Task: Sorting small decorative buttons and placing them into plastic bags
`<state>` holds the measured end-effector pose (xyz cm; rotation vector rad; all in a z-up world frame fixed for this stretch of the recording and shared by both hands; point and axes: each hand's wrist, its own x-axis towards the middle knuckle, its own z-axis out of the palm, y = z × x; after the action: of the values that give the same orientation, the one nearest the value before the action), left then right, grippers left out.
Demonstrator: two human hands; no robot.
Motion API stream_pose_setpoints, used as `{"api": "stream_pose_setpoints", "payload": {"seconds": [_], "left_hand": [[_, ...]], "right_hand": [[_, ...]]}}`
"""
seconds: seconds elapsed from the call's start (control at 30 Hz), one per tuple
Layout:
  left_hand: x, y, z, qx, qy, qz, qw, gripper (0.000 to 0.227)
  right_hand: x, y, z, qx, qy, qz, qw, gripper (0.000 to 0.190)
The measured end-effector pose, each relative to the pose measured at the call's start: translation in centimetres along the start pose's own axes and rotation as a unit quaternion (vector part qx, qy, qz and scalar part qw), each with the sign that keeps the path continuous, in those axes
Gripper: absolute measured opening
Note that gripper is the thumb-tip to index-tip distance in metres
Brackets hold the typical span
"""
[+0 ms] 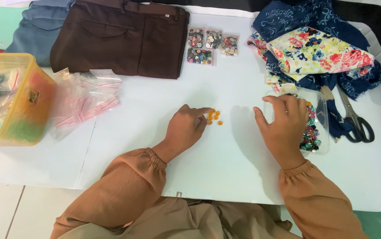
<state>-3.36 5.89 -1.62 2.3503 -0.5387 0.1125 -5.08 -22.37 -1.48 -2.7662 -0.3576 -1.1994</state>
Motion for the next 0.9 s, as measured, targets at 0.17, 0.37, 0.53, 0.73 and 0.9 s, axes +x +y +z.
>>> {"api": "stream_pose_setpoints", "payload": {"seconds": [0.17,0.37,0.53,0.73,0.9], "left_hand": [[0.1,0.0,-0.5,0.006,-0.004,0.014,1.000,0.035],[-0.5,-0.5,-2.5,0.004,0.074,0.028,0.997,0.031],[-2.1,-7.0,-4.5,0.015,0.153,-0.010,0.988,0.033],[-6.0,-14.0,-12.9,0.155,0.301,0.027,0.941,0.031],[-7.5,-16.1,-15.3,0.212,0.335,-0.044,0.917,0.026]], "right_hand": [[-0.5,0.0,-0.8,0.008,-0.069,0.061,0.996,0.051],[-0.6,1.0,-0.5,-0.015,-0.037,0.013,0.999,0.053],[-1.1,1.6,0.0,-0.077,-0.002,-0.066,0.995,0.042],[2.8,-6.2,0.1,-0.073,0.043,-0.131,0.988,0.019],[5.7,-16.2,5.7,0.165,-0.001,-0.170,0.971,0.026]]}}
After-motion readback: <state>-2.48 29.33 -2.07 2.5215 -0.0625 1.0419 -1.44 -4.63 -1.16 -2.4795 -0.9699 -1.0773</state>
